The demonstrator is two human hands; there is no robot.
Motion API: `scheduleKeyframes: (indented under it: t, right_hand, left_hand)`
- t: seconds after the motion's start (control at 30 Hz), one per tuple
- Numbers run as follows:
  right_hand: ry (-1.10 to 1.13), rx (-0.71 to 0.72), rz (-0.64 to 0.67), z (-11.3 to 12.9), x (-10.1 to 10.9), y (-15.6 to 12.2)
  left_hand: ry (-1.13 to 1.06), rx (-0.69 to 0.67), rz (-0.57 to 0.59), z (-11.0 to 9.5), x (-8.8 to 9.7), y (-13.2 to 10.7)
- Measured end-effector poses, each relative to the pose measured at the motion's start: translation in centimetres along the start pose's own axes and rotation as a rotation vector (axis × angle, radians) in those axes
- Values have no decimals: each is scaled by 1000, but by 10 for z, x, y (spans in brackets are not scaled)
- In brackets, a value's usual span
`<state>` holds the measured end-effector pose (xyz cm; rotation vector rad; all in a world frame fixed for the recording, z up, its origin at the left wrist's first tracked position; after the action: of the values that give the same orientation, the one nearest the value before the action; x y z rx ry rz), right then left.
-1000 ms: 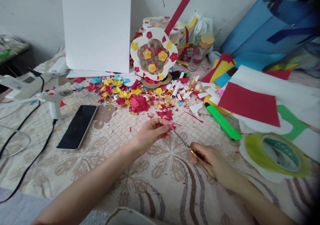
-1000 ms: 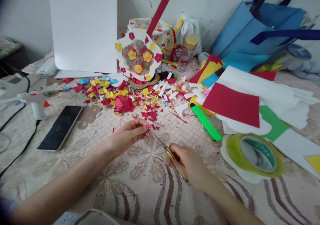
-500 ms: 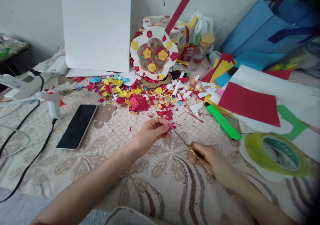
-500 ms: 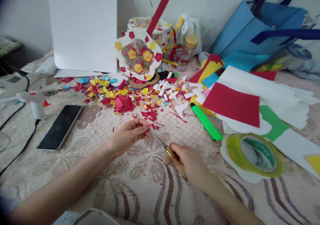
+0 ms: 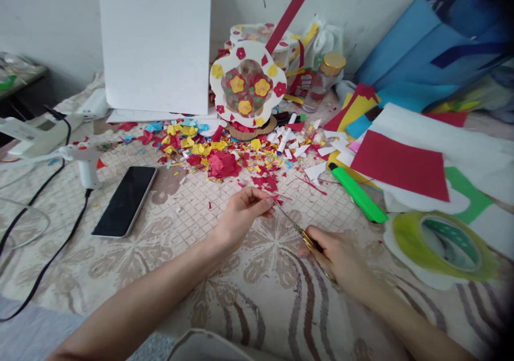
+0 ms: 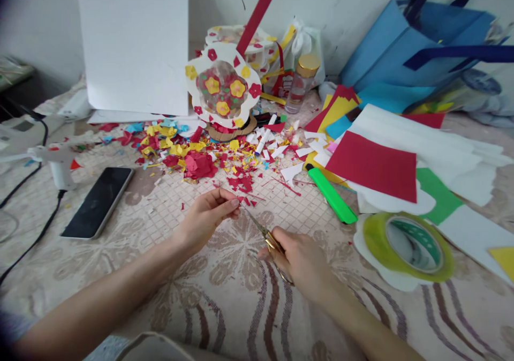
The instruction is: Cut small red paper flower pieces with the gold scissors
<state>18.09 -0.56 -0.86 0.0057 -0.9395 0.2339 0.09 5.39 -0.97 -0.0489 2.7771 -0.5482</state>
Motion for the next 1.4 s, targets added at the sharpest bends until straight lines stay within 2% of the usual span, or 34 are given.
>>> scheduleKeyframes:
  t: [0.3,0.9,1.23,1.4]
  right_hand:
    - [6,-23,98,-1,2,1]
    - [49,-20,108,0,2,0]
    - [-33,24,28,-2,1,0]
    - [-51,36,-28,-3,-1,0]
  left_hand:
    - [-23,56,38,0,-1,2]
    - [-11,46,44,1,-1,2]
    - [1,40,49,2,-1,1]
    - [-59,3,-27,-6,5,8]
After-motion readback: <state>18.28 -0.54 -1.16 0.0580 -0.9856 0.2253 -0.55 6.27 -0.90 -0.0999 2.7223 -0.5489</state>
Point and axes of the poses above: each hand's wrist, its own y-axis towards the middle knuckle, its own x-axis out of the back of the hand, z = x × y, the point moved 4 cm from there along y, towards the middle knuckle, and after that the axes turned 13 degrees about -z, right-handed, at the moved point
